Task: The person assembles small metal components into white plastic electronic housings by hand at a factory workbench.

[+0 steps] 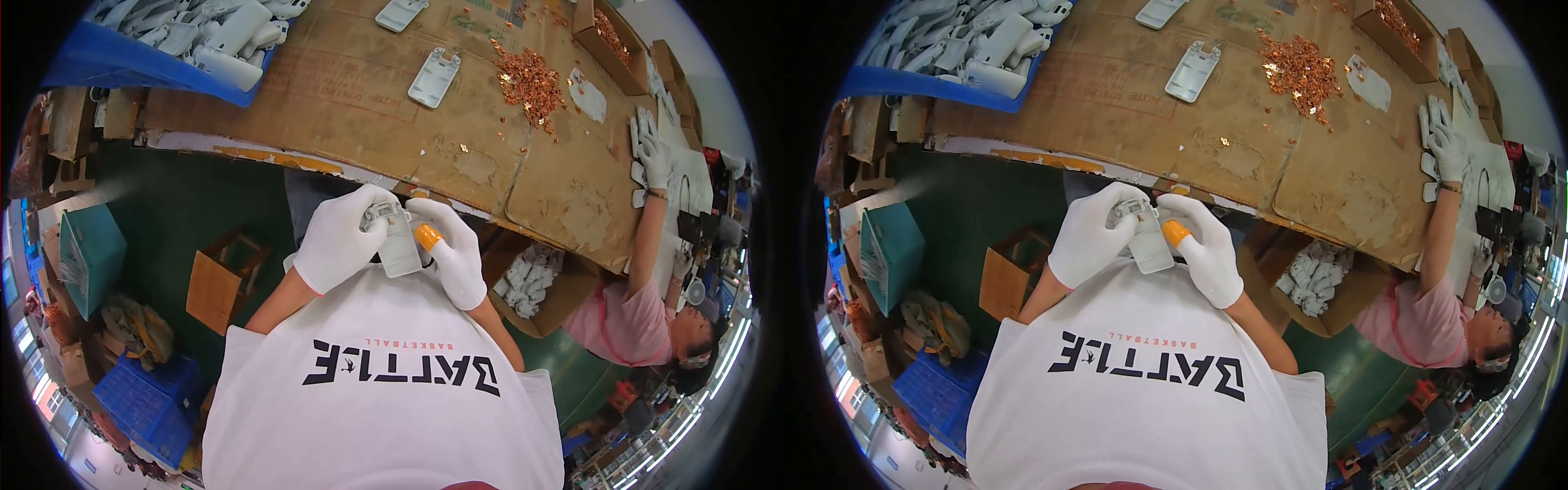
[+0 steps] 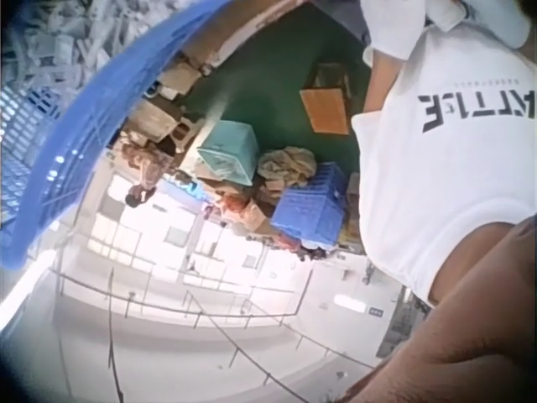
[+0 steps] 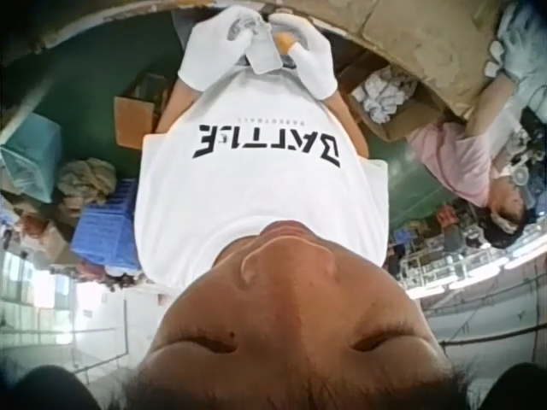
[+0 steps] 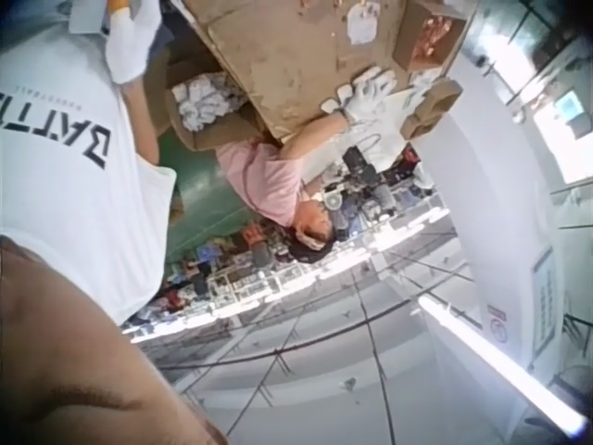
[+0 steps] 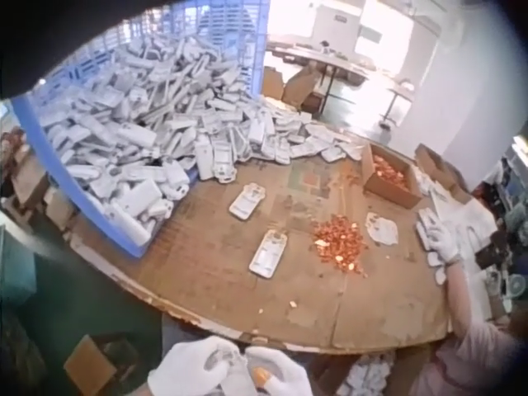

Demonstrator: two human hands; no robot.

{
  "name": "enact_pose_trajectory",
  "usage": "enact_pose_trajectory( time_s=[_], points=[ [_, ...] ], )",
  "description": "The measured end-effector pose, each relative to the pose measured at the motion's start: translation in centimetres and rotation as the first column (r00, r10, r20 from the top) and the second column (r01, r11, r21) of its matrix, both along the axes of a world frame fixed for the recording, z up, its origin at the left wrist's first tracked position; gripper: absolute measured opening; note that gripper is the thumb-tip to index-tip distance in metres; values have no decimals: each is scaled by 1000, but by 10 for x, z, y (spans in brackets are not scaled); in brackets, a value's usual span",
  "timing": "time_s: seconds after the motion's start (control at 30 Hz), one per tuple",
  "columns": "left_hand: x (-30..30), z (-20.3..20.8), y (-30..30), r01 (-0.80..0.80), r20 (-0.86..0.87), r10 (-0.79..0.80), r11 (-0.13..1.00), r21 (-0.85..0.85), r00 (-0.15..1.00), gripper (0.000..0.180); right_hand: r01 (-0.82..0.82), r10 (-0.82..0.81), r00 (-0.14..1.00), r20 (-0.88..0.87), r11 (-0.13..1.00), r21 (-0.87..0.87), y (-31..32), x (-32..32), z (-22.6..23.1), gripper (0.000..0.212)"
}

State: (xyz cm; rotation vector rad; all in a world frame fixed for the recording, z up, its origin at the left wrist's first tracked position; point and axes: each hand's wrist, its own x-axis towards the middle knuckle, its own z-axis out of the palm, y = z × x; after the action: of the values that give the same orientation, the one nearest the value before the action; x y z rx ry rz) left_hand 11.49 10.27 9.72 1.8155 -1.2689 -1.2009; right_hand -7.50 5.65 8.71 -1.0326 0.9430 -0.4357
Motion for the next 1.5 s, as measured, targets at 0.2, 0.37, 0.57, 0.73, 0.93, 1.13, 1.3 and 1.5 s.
enact_pose_trajectory(
  time_s=[0.2,0.37,0.57,0.73,0.93,1.13,1.3,1.5],
  points=[
    [-1,0,3,75,-15,-75,997,-30,997,22,230,-237,954,182,971,57,-7,-7,-18,21],
    [-4,4,1,108,-32,-108,994,-15,994,22,143,-293,861,416,924,355,-6,-8,-26,13],
    [-8,6,-1,89,-8,-89,996,21,996,21,185,-187,952,242,982,31,-6,-8,-17,27],
    [-14,15,-3,88,-30,-85,993,73,996,22,-6,-4,999,-48,980,-197,1,-1,-4,53],
    [-22,19,-2,92,69,-95,995,46,993,24,-59,36,996,-86,960,-273,0,0,-9,42],
    [-20,23,0,103,82,-107,993,57,991,28,-143,63,972,-225,922,-361,-3,6,5,42],
    [-19,24,3,129,15,-130,989,74,991,34,-102,30,975,-221,940,-325,2,6,6,44],
    [-26,23,4,53,50,-56,996,68,997,35,-65,-14,972,-235,943,-326,1,7,9,50]
  ],
)
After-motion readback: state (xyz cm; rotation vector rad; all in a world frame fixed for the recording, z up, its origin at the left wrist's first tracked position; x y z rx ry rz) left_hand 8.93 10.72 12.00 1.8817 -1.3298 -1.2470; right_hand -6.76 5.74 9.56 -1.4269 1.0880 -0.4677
